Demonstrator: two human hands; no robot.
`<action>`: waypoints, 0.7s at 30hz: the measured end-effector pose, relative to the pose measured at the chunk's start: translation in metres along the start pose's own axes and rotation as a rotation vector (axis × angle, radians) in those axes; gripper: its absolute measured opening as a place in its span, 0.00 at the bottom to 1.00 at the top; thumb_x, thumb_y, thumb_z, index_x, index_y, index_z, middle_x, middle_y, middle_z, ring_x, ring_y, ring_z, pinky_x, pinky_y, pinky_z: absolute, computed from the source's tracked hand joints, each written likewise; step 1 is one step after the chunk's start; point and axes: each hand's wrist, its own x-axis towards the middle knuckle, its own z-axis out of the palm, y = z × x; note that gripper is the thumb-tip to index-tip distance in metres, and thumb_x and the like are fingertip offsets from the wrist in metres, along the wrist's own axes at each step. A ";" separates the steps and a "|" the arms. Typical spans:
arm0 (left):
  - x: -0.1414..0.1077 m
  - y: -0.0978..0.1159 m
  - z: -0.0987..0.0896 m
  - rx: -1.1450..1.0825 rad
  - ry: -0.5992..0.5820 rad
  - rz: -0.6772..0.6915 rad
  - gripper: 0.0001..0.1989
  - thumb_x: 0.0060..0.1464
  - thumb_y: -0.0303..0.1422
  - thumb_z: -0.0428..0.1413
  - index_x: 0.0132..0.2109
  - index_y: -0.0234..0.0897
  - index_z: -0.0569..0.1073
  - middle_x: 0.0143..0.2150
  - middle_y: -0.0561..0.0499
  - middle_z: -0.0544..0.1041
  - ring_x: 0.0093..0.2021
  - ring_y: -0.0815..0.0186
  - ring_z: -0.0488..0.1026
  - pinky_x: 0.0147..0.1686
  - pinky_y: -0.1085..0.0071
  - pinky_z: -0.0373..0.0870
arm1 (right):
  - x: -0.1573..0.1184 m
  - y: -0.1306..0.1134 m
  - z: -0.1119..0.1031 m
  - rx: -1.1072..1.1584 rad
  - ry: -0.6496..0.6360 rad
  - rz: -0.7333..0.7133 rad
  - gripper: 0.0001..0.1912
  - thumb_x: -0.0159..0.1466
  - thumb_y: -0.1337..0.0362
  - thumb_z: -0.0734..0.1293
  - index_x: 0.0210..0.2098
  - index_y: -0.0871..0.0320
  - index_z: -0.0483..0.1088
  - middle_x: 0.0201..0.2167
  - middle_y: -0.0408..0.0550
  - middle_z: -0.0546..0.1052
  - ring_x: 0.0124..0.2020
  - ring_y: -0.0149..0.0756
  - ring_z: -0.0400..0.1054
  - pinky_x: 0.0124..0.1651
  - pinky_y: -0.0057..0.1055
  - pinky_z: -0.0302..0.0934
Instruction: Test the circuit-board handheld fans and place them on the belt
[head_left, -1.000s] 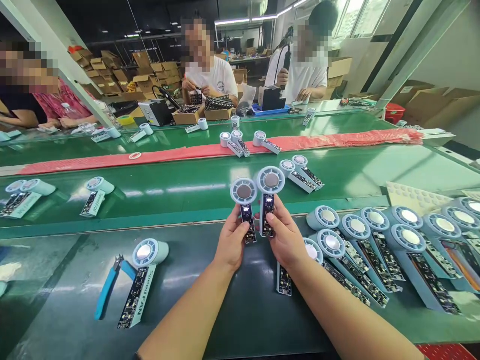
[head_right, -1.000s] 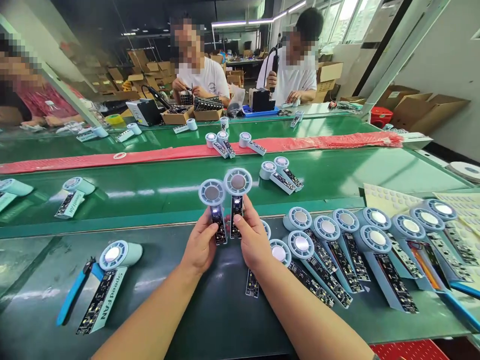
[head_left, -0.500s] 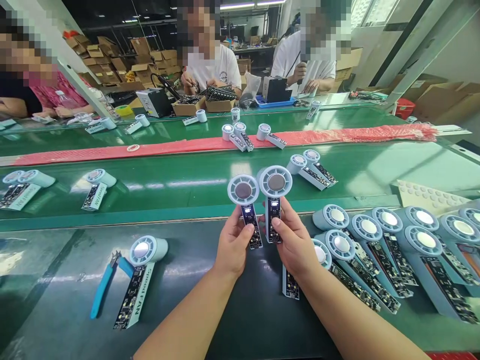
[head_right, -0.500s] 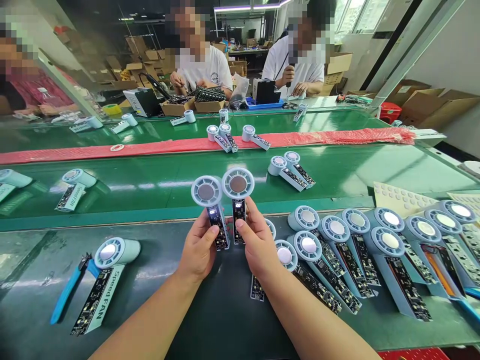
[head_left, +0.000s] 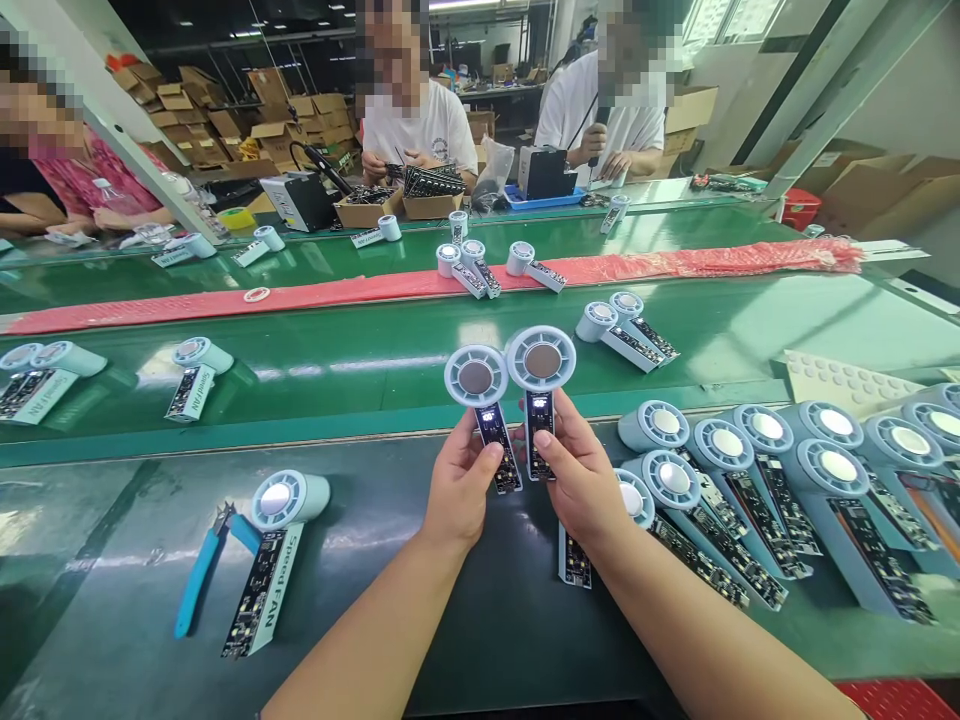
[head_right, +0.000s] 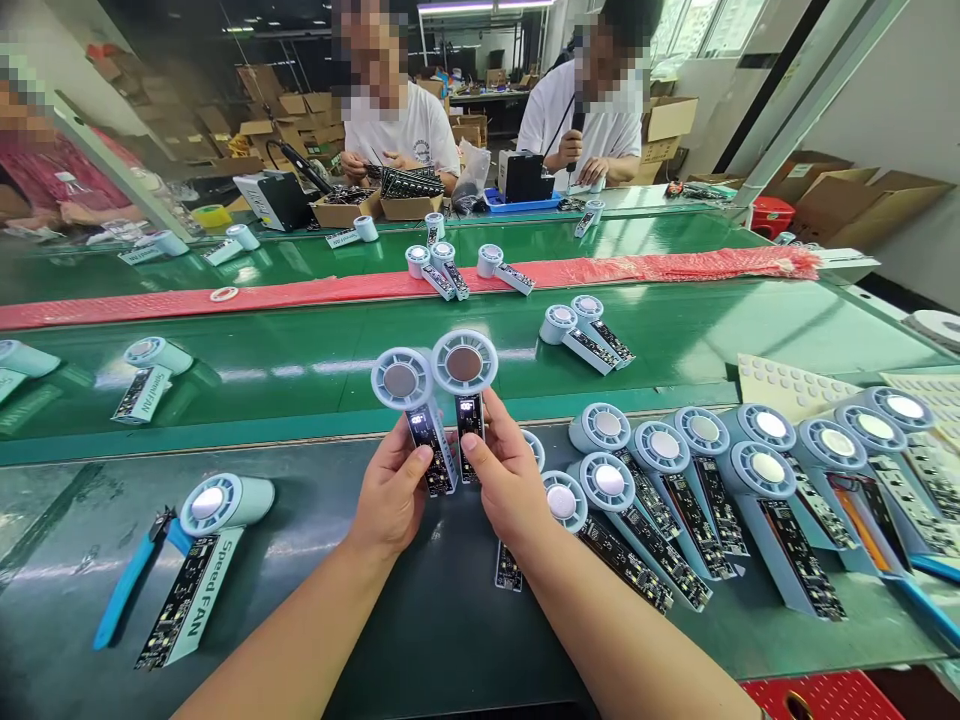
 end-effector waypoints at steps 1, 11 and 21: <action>0.000 0.000 0.000 -0.005 0.008 -0.008 0.28 0.46 0.39 0.68 0.56 0.45 0.75 0.51 0.48 0.79 0.51 0.59 0.76 0.54 0.61 0.72 | 0.000 0.000 0.000 -0.010 -0.011 -0.002 0.31 0.60 0.53 0.74 0.61 0.45 0.66 0.56 0.46 0.73 0.54 0.45 0.70 0.58 0.48 0.66; 0.001 0.014 0.004 -0.053 0.117 -0.031 0.28 0.35 0.34 0.73 0.45 0.41 0.72 0.45 0.51 0.78 0.44 0.62 0.78 0.48 0.64 0.74 | -0.009 -0.007 0.002 -0.620 -0.185 -0.199 0.43 0.58 0.64 0.68 0.69 0.54 0.47 0.60 0.56 0.66 0.60 0.48 0.63 0.64 0.50 0.58; -0.034 0.036 0.034 0.336 -0.296 0.043 0.35 0.45 0.41 0.68 0.59 0.38 0.68 0.60 0.39 0.71 0.61 0.49 0.68 0.62 0.56 0.64 | -0.031 -0.094 -0.018 -1.037 -0.093 -0.528 0.34 0.54 0.63 0.67 0.60 0.54 0.60 0.50 0.54 0.72 0.48 0.47 0.70 0.48 0.41 0.69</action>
